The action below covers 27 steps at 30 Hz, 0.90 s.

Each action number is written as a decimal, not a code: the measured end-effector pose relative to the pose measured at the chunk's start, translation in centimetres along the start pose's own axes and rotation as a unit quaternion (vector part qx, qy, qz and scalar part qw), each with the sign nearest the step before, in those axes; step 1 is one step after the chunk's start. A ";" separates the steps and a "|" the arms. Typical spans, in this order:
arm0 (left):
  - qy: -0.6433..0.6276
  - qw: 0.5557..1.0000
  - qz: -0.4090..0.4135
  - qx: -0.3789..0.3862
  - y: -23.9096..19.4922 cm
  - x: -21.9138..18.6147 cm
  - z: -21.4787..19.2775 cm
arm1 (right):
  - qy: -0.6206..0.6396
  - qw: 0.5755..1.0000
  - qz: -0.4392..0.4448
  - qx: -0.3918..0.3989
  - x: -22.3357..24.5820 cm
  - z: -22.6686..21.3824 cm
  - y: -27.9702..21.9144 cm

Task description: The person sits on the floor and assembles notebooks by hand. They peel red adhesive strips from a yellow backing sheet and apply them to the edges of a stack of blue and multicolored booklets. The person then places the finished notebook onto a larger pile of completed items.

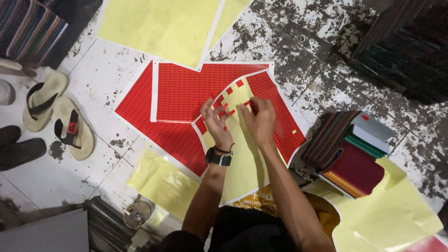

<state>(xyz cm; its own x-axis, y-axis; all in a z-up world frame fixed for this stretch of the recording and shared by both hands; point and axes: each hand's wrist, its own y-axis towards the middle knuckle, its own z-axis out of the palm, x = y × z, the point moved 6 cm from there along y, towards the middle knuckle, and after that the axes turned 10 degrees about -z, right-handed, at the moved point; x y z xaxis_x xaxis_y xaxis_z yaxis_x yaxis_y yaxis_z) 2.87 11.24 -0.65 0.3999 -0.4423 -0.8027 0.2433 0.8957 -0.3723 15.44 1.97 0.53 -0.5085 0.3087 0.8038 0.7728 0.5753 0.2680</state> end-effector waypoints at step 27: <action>0.006 0.992 -0.075 0.103 -1.7 0.0 4.4 | 0.414 0.887 0.190 0.081 2.2 -3.5 -5.4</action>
<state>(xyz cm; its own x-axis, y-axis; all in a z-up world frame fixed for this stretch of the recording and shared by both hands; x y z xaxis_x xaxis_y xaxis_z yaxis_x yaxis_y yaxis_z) 6.33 9.47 2.05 0.3354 -0.5686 -0.7512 0.4750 0.7906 -0.3863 11.43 -3.10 2.71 0.2808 -0.1191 0.9523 0.7293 0.6715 -0.1310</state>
